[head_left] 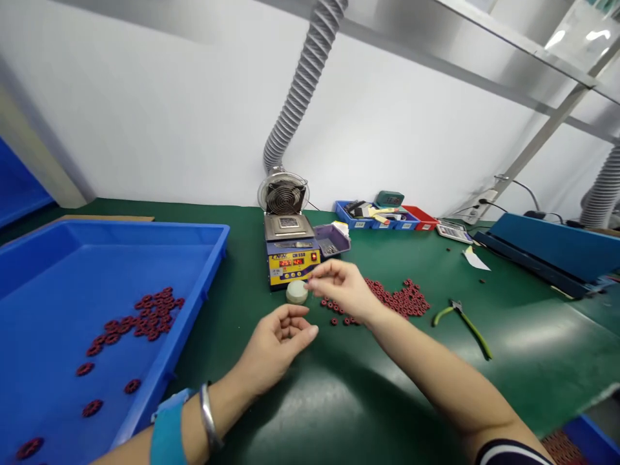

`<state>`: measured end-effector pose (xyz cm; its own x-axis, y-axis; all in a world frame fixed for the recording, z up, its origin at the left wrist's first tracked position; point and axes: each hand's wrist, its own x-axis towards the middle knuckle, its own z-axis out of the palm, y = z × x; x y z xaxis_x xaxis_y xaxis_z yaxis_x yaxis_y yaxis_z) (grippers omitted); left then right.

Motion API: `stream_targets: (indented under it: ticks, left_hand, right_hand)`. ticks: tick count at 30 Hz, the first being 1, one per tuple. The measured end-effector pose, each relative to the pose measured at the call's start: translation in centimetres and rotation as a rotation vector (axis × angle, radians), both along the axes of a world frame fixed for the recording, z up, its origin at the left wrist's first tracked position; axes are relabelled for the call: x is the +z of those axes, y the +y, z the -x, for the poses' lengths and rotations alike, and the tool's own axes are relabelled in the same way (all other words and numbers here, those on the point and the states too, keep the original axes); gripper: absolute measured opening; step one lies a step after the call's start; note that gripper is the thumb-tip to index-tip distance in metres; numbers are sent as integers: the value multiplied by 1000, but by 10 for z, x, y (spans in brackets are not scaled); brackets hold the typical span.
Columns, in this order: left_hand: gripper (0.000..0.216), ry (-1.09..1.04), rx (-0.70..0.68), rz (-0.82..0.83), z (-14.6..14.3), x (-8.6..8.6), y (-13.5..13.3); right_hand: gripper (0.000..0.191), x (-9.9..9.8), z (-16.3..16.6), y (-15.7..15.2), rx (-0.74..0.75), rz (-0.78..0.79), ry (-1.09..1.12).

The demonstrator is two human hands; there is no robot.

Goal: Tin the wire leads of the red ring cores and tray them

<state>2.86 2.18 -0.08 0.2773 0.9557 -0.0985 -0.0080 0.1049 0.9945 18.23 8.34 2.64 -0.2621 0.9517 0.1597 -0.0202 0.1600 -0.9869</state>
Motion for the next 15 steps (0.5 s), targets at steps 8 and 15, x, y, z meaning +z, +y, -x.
stream_targets:
  ticks: [8, 15]
  left_hand:
    - [31, -12, -208, 156, -18, -3, -30]
    - [27, 307, -208, 50, 8, 21, -28]
  right_hand:
    - [30, -60, -21, -101, -228, -651, -235]
    - [29, -62, -44, -100, -134, -788, -422]
